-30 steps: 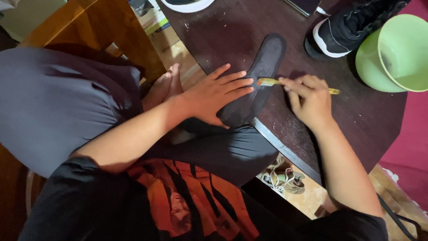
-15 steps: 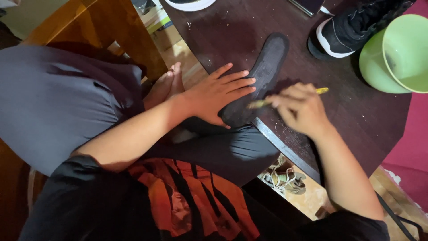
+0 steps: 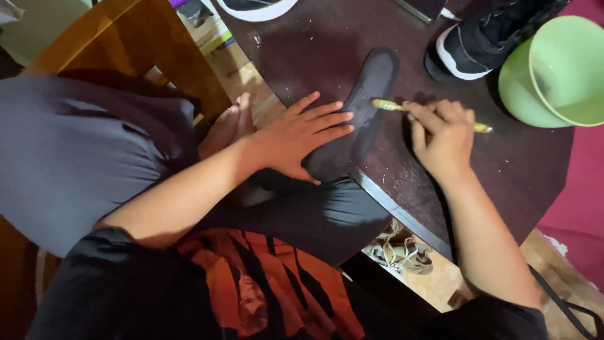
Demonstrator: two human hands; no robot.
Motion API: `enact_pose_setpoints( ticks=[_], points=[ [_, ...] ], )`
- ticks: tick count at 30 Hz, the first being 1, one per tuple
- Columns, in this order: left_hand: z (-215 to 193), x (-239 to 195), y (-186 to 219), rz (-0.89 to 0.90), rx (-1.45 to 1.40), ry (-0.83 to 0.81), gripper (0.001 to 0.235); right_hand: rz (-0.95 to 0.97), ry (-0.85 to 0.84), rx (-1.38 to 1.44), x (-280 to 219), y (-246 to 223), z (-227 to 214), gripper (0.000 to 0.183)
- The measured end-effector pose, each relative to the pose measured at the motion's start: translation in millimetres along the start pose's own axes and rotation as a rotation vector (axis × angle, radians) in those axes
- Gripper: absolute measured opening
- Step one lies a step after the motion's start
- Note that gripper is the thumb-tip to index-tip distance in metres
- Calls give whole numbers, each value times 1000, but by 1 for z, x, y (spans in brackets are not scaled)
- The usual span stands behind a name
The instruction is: The person scrubs the sole of a black shoe with a toothbrush while holding it on a table. The person repeatedly brushes the bottom surface of the shoe to remove dirt.
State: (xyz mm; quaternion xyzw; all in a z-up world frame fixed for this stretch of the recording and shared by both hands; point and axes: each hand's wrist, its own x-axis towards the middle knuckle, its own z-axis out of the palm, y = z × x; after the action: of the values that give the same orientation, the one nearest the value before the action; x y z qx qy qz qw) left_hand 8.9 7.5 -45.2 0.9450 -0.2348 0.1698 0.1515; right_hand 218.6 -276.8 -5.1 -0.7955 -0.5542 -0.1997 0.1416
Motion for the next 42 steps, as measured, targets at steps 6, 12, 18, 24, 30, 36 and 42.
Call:
enact_pose_setpoints(
  ticks=[6,12,18,24,30,36,42],
  points=[
    [-2,0,0,1,-13,-9,121,32,2,-39,5,-4,13,27],
    [0,-2,-1,22,16,-25,111,25,4,13,9,-15,25,14],
    [-43,17,7,-53,-146,-282,135,-3,-30,331,14,-38,2,50],
    [11,81,-30,-343,-360,167,44,14,-46,353,19,-47,2,55],
    [71,104,-87,-157,-492,281,38,54,-53,355,23,-51,-3,56],
    [9,79,-85,-446,-286,320,28,74,-127,218,12,-41,13,62],
    [46,68,-38,-173,-19,396,32,56,-65,336,14,-41,12,58]
  ],
)
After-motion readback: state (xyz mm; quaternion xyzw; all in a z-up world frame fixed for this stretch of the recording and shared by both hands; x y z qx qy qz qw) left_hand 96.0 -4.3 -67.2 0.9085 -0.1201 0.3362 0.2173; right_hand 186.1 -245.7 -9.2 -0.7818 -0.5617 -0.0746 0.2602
